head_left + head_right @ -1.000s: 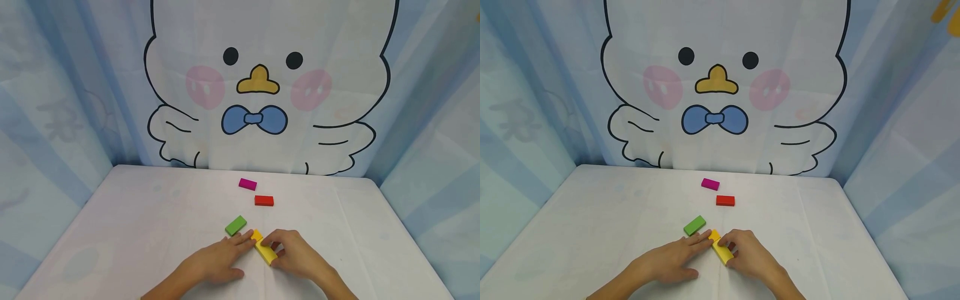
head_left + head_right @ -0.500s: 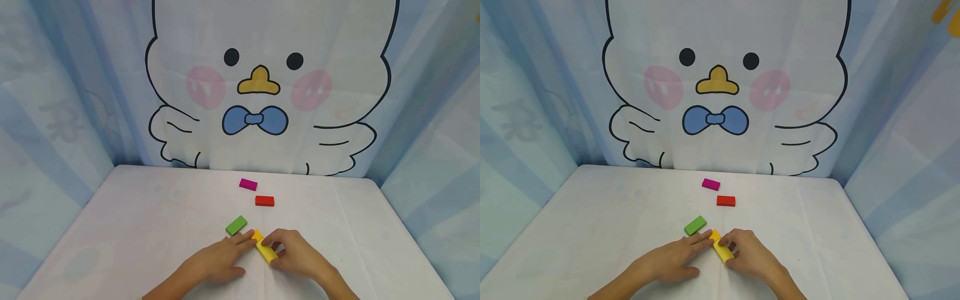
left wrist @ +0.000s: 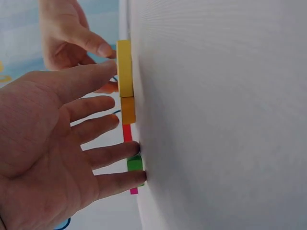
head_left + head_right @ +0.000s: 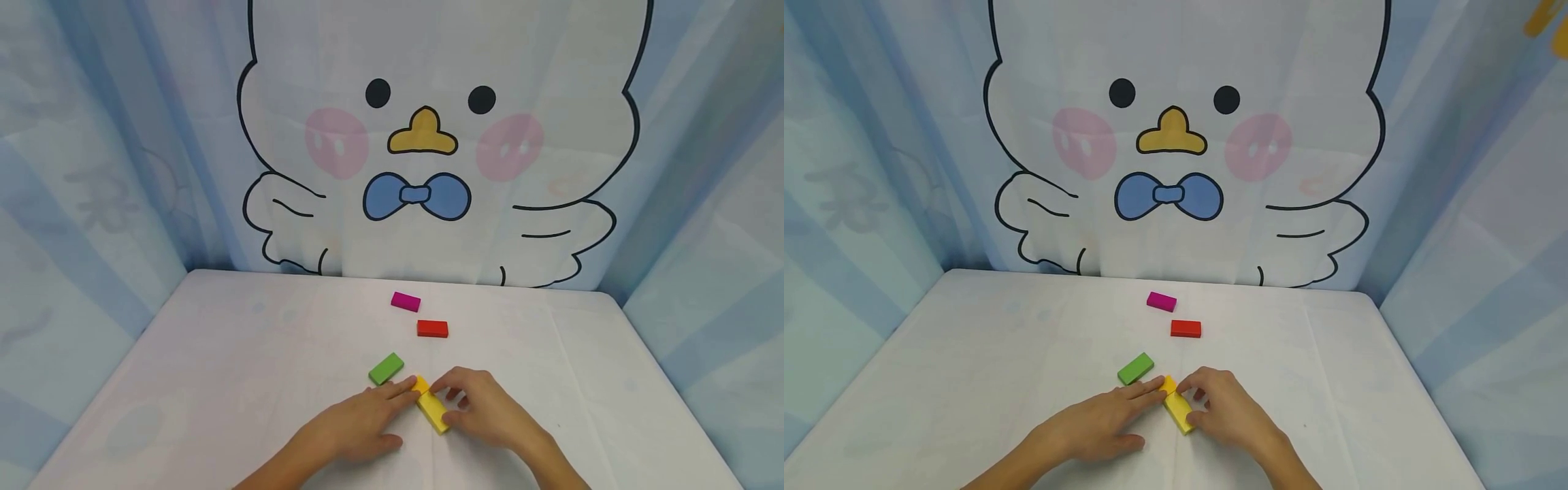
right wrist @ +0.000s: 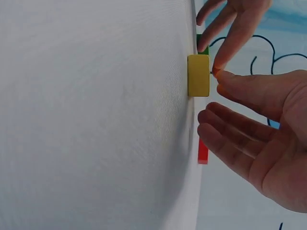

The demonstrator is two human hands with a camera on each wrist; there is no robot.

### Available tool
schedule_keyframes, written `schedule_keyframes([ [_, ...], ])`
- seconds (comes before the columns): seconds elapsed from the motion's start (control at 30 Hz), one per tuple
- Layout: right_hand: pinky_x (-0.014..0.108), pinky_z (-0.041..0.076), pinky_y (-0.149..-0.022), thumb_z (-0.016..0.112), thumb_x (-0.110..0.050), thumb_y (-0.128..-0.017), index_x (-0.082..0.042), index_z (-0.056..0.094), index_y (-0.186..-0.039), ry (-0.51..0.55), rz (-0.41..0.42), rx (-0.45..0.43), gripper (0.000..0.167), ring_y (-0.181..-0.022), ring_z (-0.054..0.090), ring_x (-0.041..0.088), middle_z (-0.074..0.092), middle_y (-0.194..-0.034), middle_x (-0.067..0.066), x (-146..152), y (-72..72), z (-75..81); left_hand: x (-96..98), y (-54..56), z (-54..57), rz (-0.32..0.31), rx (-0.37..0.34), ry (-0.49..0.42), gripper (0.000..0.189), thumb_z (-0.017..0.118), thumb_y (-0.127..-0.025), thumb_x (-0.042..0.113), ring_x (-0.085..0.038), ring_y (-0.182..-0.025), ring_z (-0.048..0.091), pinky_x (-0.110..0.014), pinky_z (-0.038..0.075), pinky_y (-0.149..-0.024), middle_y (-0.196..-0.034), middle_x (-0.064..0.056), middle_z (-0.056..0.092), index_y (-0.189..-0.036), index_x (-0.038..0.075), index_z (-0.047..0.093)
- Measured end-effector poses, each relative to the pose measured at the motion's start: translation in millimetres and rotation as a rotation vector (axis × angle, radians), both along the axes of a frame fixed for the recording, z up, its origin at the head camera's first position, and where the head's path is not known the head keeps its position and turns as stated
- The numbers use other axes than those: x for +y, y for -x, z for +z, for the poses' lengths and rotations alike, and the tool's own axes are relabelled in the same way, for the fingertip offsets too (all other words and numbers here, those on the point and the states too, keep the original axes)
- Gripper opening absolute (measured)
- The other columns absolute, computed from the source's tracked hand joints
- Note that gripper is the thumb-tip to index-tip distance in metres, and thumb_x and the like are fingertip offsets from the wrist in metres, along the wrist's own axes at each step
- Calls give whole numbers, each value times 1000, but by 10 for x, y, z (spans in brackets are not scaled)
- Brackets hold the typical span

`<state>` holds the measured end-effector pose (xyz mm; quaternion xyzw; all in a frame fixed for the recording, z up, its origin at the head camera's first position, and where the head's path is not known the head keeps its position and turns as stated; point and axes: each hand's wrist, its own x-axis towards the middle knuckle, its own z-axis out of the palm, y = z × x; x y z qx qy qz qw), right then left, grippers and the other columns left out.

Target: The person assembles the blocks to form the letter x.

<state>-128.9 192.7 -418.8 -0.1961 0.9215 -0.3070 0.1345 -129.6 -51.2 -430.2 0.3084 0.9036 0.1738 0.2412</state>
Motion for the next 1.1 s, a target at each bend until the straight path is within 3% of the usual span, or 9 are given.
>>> schedule_keyframes([
  [0.27, 40, 60, -94, 80, -6, -88, -19, 76, -115, -2, 77, 75, 31, -105, 66, 14, 71, -116, -13, 29, 52, -31, -81, -12, 94, -1, 69, 6, 62, 74, -97, 36, -13, -144, 50, -42, 48, -115, -161, 11, 46, -154, 31, 50],
  [0.53, 57, 50, -109, 79, -7, -89, -24, 76, -121, -29, 122, 33, 36, -128, 61, 22, 67, -134, -9, 21, 75, -21, -121, 63, 178, 17, 73, -13, 51, 74, -97, 36, -8, -120, 60, -37, 55, -107, -136, 10, 63, -146, 31, 60],
  [0.7, 58, 46, -112, 76, -5, -91, -25, 72, -131, -56, 180, 29, 45, -139, 55, 25, 59, -149, -8, 29, 75, -40, -165, 133, 212, 30, 139, -76, 43, 75, -96, 31, -9, -112, 61, -35, 57, -103, -123, 8, 66, -139, 29, 66],
  [0.8, 57, 45, -114, 74, -5, -93, -26, 71, -134, -71, 198, 25, 47, -141, 53, 24, 56, -153, -10, 33, 78, -50, -187, 173, 221, 33, 185, -89, 42, 76, -96, 30, -11, -113, 63, -35, 58, -102, -124, 5, 68, -137, 26, 68],
  [1.1, 54, 46, -114, 73, -4, -93, -22, 68, -139, -83, 247, 66, 50, -143, 53, 23, 55, -154, -9, 28, 66, -49, -228, 254, 205, 29, 235, -95, 40, 75, -97, 29, -12, -109, 64, -34, 59, -98, -126, 3, 68, -136, 23, 68],
])
